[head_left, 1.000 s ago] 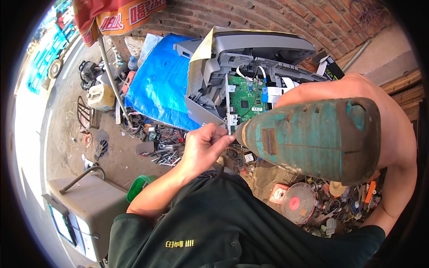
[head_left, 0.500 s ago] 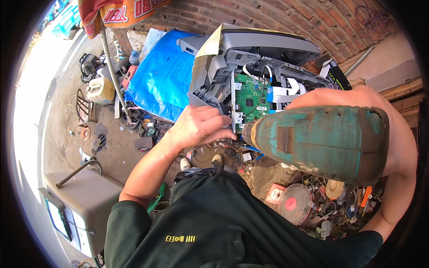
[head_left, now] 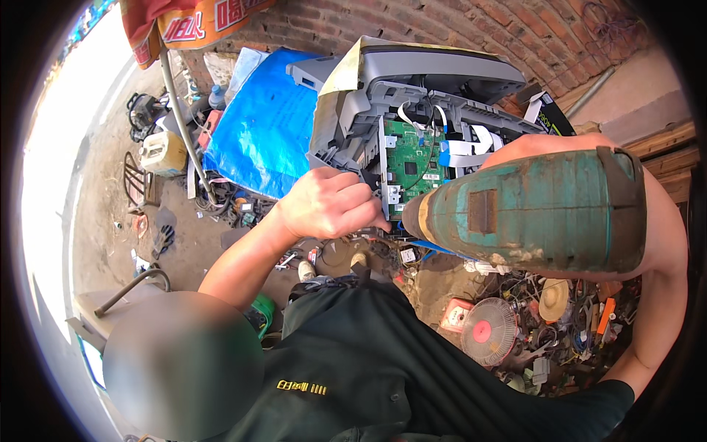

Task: The person uses a power drill to remove screws from a circuit board inside an open electronic device, then disconnects ribbon cables and lifts the board out. The person places the removed board on a nearby surface.

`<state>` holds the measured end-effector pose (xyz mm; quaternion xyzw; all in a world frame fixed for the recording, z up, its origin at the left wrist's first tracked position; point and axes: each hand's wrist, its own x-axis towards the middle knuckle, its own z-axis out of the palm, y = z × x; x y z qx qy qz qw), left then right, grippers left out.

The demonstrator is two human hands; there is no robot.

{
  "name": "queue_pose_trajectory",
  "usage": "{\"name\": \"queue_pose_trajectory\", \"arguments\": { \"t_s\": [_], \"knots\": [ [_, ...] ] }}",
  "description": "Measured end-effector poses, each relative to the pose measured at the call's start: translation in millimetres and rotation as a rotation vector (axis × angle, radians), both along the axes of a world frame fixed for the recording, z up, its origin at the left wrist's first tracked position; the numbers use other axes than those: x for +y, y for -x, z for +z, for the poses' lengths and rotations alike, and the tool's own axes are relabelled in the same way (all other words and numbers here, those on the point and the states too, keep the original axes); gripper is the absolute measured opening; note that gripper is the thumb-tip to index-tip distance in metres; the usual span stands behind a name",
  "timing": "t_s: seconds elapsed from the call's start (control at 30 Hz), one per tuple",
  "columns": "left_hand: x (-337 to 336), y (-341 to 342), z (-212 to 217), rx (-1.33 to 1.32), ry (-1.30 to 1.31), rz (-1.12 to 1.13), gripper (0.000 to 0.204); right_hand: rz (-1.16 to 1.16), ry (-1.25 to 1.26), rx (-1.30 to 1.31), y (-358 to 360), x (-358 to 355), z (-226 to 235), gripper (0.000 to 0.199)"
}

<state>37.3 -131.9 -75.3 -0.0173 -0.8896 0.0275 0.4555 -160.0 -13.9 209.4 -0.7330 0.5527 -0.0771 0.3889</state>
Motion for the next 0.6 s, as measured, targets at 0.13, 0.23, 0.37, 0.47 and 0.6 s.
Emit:
{"name": "queue_pose_trajectory", "arguments": {
  "t_s": [0.13, 0.23, 0.37, 0.47, 0.6],
  "knots": [
    [1.1, 0.3, 0.5, -0.004, -0.033, -0.019, 0.04, 0.026, 0.013, -0.001, -2.4, 2.2, -3.5, 0.089],
    [3.6, 0.0, -3.6, -0.009, -0.13, -0.026, 0.037, 0.049, 0.027, -0.001, 1.0, 2.7, -3.6, 0.091],
    [16.1, -5.3, -0.2, 0.033, -0.315, -0.016, 0.031, 0.096, 0.038, -0.013, 3.3, 1.6, -10.0, 0.094],
    [16.9, 1.7, 8.0, -0.09, -0.283, -0.077, 0.028, 0.064, 0.042, 0.007, 7.6, 11.1, -2.7, 0.096],
    [17.1, -3.7, 26.6, -0.288, -0.416, -0.113, 0.024, 0.112, 0.056, 0.006, 9.7, 9.3, -5.0, 0.099]
  ]
}}
